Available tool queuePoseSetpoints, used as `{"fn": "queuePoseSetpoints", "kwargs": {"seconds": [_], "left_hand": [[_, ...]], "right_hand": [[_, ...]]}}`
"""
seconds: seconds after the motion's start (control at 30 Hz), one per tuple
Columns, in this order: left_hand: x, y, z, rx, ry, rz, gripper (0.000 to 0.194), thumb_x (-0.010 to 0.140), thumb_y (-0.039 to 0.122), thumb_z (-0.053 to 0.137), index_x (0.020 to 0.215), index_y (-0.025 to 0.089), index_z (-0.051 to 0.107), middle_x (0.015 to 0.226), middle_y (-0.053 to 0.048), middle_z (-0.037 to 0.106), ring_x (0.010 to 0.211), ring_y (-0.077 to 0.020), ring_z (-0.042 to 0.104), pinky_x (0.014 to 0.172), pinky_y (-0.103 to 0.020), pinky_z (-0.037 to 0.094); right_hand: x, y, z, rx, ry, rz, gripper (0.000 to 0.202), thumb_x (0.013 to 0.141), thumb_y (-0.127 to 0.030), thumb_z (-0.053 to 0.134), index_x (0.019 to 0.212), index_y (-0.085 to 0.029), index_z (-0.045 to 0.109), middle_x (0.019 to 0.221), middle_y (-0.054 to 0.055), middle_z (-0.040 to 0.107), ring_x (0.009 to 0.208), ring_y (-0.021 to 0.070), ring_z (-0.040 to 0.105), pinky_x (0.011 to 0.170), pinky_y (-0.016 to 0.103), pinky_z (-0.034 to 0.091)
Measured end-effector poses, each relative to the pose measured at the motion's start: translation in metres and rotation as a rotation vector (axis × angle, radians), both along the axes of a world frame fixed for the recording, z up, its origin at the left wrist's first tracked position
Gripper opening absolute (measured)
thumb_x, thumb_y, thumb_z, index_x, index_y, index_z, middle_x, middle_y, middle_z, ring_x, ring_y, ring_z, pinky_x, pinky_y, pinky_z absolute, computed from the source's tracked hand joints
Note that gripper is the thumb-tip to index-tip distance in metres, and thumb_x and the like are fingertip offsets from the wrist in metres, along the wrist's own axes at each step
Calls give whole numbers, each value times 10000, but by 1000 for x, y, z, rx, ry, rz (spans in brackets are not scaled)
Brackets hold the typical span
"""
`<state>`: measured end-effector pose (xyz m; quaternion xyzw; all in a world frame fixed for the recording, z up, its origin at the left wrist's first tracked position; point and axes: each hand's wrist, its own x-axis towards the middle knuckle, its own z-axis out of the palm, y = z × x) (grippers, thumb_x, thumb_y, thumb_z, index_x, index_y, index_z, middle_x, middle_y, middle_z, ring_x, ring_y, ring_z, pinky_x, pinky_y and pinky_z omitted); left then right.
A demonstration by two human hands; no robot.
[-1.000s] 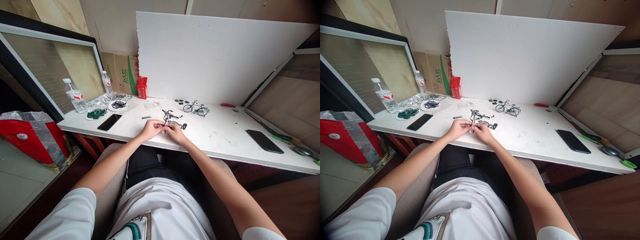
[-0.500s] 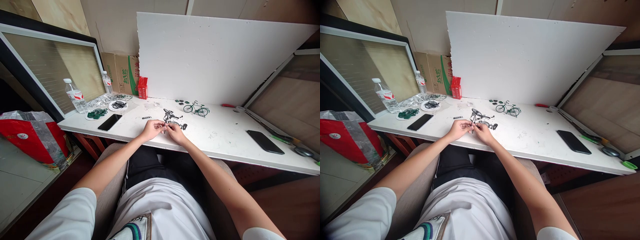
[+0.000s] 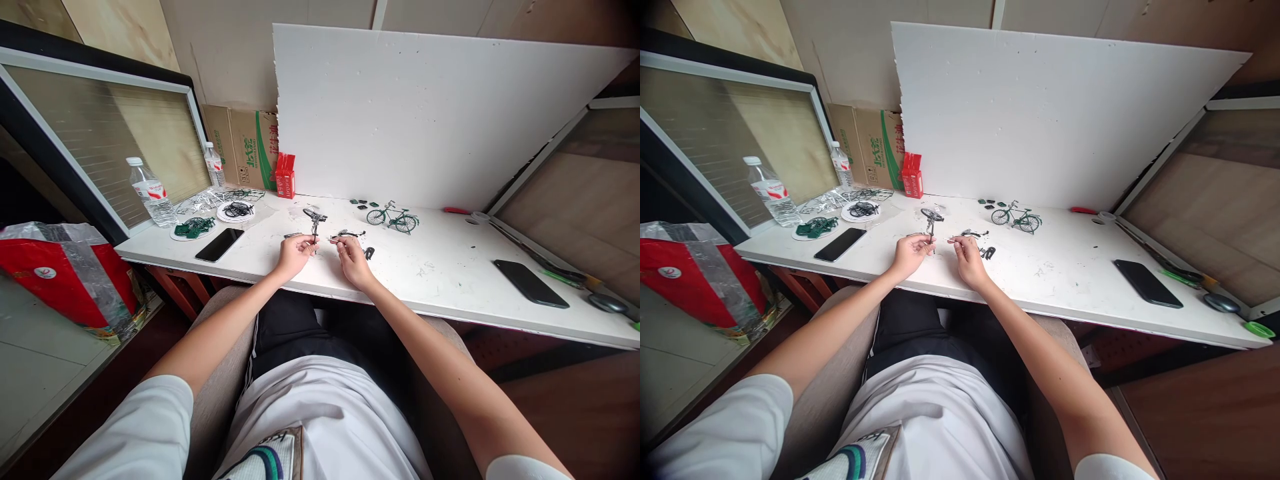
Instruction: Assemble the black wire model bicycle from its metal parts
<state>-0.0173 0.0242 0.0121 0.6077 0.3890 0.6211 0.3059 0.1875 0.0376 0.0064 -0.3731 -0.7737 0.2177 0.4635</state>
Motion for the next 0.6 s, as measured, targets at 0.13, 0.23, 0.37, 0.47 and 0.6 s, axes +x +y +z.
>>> {"fn": "queuePoseSetpoints", "kwargs": {"seconds": [0.13, 0.23, 0.37, 0.47, 0.6], "left_hand": [[-2, 3, -4, -2, 12, -3, 295, 788, 354, 821, 956, 114, 787, 922, -113, 772, 619, -134, 663, 628, -287, 568], [-2, 5, -5, -13, 21, -27, 291, 784, 348, 822, 951, 114, 785, 920, -114, 775, 616, -133, 658, 630, -286, 567], [-3, 8, -8, -37, 20, -35, 298, 766, 352, 831, 940, 116, 781, 918, -116, 780, 614, -141, 666, 625, -289, 570], [-3, 9, -10, -47, 28, -38, 305, 757, 355, 838, 937, 116, 781, 911, -117, 780, 602, -147, 670, 613, -294, 571], [-3, 10, -12, -52, 35, -55, 315, 756, 365, 842, 947, 120, 790, 903, -113, 781, 606, -153, 678, 618, -299, 580]], "right_hand": [[-1, -1, 1, 3, 107, -3, 405, 1048, -525, 509, 1170, -239, 769, 1008, 107, 578, 1017, 277, 580, 947, 459, 501], [0, -2, 1, -7, 165, -19, 366, 1003, -523, 607, 1131, -230, 784, 1036, 111, 635, 937, 257, 611, 859, 432, 524], [1, -2, 0, -1, 186, -44, 339, 956, -536, 679, 1023, -217, 773, 1039, 105, 722, 917, 242, 642, 853, 408, 523], [0, -1, 0, -12, 185, -44, 347, 945, -559, 688, 994, -224, 765, 1053, 100, 745, 931, 243, 653, 837, 395, 520], [0, -1, 0, -20, 175, -51, 362, 942, -578, 682, 983, -227, 759, 1058, 102, 751, 935, 248, 656, 809, 390, 514]]}}
